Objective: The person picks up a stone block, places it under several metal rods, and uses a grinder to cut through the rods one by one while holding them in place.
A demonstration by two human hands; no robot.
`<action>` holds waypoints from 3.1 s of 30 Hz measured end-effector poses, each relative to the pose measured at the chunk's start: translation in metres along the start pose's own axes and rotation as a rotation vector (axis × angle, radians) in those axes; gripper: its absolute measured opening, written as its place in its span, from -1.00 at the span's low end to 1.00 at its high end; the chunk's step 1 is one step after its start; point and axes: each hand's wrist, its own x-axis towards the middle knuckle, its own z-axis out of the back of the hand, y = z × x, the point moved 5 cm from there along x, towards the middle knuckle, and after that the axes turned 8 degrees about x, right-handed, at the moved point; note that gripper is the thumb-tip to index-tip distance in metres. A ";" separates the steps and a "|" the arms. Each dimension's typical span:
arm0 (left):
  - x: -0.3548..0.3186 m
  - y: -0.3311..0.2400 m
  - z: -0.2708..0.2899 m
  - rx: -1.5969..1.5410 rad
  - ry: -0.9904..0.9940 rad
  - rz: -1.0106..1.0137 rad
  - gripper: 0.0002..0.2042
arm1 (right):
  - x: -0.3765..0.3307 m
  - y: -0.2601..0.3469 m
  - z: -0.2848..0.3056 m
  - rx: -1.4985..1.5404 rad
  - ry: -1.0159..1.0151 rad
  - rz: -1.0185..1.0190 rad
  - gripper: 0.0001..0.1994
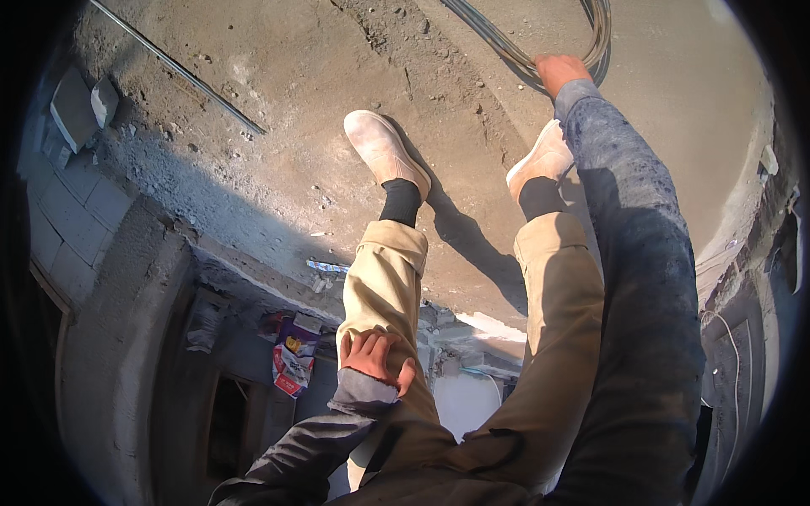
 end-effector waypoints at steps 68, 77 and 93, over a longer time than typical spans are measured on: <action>0.016 -0.025 0.004 0.118 0.071 0.007 -0.60 | 0.008 -0.071 -0.006 -0.182 -0.110 0.134 -0.85; 0.012 -0.026 0.003 0.125 0.011 -0.007 -0.66 | -0.046 -0.010 -0.015 -0.041 -0.285 0.135 -0.55; 0.017 -0.014 0.059 -0.142 -0.146 -0.056 -0.63 | -0.261 0.146 0.114 0.816 0.090 0.063 -0.62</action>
